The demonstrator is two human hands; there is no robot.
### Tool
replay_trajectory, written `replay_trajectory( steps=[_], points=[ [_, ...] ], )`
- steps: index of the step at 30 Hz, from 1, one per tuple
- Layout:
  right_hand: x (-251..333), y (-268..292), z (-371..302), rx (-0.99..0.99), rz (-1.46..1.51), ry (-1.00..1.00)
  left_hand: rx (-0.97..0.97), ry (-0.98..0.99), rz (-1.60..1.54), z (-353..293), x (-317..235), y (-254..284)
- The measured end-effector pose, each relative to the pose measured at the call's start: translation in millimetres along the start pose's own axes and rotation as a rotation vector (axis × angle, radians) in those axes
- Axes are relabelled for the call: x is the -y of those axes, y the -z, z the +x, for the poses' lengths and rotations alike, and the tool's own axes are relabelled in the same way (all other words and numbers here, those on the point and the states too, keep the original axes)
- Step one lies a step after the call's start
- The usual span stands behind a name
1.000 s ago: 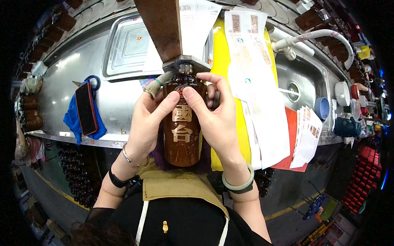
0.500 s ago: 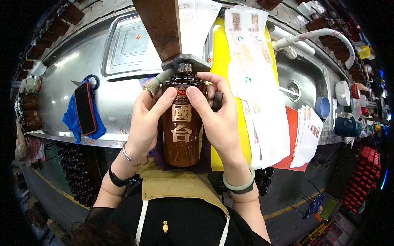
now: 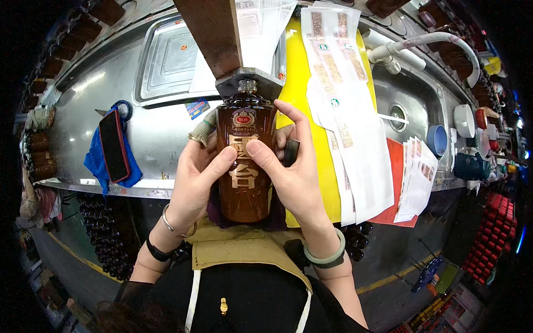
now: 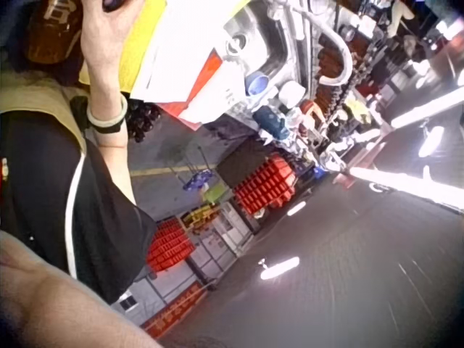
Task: Applying adhesive labels to bottles and using a tool to smooth them out.
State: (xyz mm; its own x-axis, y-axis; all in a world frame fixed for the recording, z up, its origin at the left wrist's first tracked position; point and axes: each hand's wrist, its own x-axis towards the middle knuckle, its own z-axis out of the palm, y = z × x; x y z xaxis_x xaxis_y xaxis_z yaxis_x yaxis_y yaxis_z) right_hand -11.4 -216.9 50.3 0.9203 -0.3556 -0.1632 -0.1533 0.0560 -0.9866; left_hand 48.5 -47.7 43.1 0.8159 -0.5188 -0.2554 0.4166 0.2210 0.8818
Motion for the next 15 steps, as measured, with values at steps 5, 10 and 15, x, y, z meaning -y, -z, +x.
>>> replay_trajectory(
  steps=[5, 10, 15],
  points=[
    [1.3, -2.2, -2.4, -0.035, -0.020, 0.020, -0.011, -0.009, -0.031, -0.3, 0.3, -2.6],
    [-1.0, 0.3, -1.3, -0.011, 0.019, 0.011, 0.003, -0.014, -0.006, 0.5, 1.5, 0.3],
    [-0.5, 2.8, -1.4, 0.003, 0.015, 0.016, -0.002, -0.009, -0.008, 0.2, 1.8, 0.1]
  ],
)
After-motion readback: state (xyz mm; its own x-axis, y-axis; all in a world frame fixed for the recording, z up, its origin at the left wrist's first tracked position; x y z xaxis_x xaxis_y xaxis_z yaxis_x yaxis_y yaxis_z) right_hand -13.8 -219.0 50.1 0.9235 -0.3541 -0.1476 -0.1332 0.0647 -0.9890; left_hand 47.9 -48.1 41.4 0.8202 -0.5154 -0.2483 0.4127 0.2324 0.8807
